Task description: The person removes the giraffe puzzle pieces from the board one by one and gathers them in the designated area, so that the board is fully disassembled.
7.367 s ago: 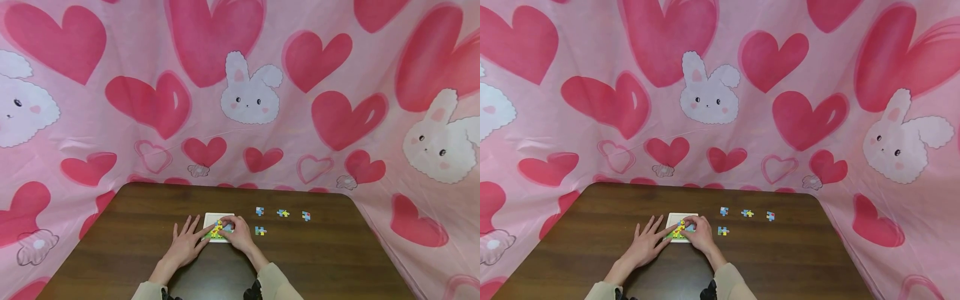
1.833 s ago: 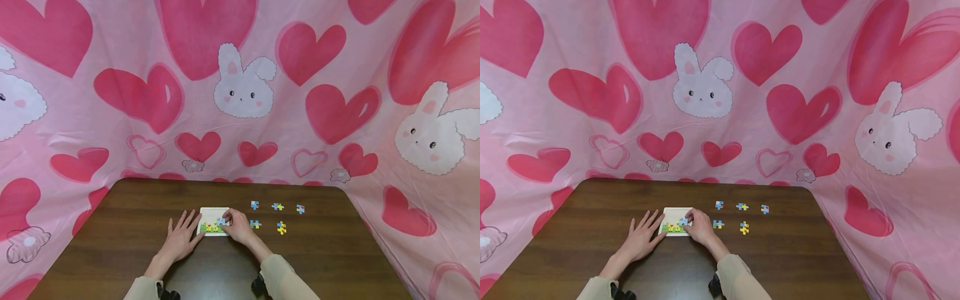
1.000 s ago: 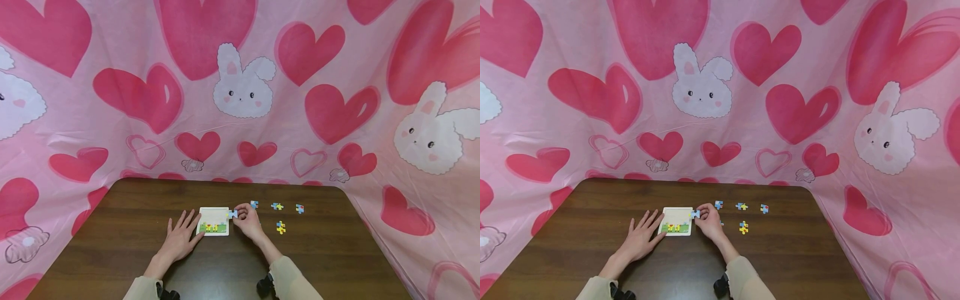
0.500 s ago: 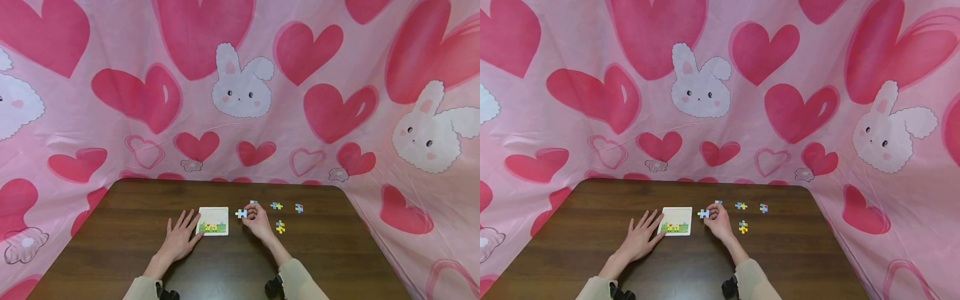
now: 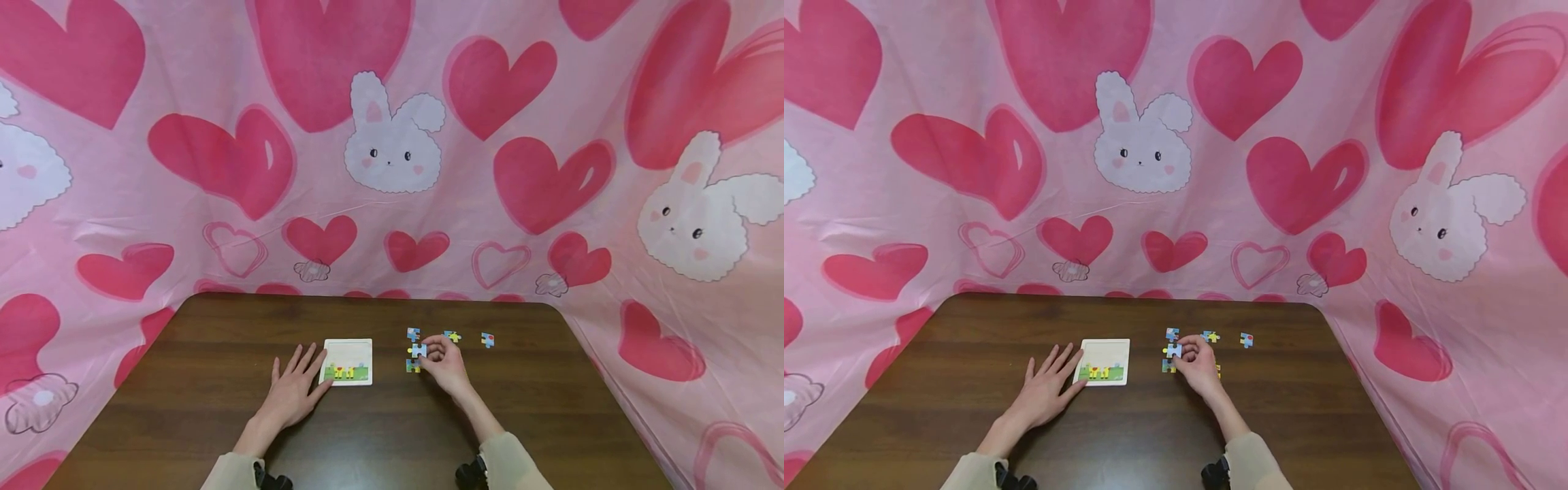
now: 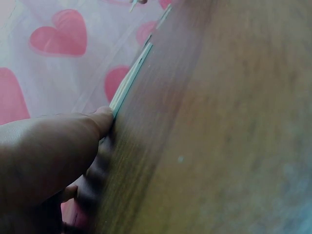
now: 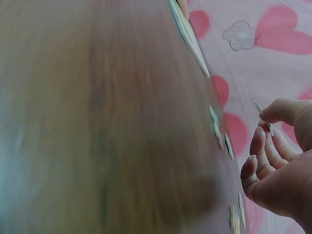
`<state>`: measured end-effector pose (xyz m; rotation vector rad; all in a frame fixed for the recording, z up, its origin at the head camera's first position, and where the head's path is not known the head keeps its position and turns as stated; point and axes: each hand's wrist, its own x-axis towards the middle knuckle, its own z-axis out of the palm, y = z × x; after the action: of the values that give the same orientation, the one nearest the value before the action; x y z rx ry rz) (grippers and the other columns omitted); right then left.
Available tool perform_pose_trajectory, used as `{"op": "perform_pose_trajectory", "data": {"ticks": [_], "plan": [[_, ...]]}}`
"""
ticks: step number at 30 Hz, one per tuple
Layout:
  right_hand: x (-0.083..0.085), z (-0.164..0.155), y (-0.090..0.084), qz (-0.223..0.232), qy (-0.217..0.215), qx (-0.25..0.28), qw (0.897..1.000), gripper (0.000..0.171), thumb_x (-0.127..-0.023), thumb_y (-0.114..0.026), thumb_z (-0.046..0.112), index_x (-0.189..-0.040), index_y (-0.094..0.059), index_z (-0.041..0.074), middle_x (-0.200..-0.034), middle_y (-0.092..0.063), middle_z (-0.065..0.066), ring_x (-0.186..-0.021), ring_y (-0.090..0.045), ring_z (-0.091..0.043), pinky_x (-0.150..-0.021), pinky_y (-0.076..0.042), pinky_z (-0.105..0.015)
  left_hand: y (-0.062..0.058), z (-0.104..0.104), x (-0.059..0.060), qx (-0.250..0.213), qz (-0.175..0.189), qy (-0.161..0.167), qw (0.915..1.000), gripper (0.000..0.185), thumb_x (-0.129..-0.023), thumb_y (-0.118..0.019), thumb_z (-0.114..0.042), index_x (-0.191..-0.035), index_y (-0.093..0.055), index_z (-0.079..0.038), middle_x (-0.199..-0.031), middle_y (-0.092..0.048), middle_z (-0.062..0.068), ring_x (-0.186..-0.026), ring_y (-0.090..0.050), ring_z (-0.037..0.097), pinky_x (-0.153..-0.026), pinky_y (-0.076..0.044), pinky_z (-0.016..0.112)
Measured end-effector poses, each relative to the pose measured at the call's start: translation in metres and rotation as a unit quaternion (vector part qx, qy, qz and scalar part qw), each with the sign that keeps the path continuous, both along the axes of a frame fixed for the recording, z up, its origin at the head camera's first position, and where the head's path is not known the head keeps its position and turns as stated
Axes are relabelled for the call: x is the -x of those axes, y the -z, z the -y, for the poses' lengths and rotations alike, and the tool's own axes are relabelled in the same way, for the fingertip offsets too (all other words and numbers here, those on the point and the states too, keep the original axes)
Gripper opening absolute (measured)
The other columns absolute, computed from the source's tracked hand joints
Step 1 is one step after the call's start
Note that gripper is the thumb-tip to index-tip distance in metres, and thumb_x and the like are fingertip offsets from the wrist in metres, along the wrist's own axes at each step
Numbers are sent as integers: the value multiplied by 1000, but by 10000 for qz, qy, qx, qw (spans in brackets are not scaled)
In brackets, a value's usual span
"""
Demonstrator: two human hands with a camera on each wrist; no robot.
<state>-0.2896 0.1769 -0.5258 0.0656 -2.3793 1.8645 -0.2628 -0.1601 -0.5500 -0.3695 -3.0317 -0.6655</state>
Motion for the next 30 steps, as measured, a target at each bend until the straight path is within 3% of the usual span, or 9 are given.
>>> {"op": "perform_pose_trajectory", "data": {"ticks": [12,17,21,30], "plan": [[-10,-43,2,60,286,135,9995,38,-88,-76,-16,-122,-60,-13,-100,-72,-23,-78,-60,-4,-71,-50,-16,1,0,-1,-29,36,-12,10000,72,-108,-66,-47,-169,-45,-14,-179,-36,20,-169,-24,50,-127,-8,87],[-15,-58,1,145,392,115,9991,38,-88,-76,-16,-121,-60,-13,-96,-72,-16,-76,-60,-3,-70,-49,-16,2,0,0,-15,16,-15,10000,73,-108,-66,-48,-169,-45,-14,-179,-36,20,-168,-25,50,-127,-8,87],[-18,-72,3,172,481,-32,9987,36,-88,-77,-15,-121,-61,-13,-94,-72,-11,-76,-60,-3,-71,-49,-16,3,0,0,-19,-19,-8,10000,72,-108,-66,-47,-169,-45,-13,-178,-36,20,-168,-25,50,-126,-9,87],[-23,-105,4,109,598,-497,9969,37,-88,-78,-13,-122,-63,-14,-99,-74,-17,-76,-58,-1,-73,-49,-15,1,0,0,-35,-47,2,10000,73,-108,-65,-48,-169,-45,-14,-178,-36,21,-168,-25,50,-127,-9,86]]}}
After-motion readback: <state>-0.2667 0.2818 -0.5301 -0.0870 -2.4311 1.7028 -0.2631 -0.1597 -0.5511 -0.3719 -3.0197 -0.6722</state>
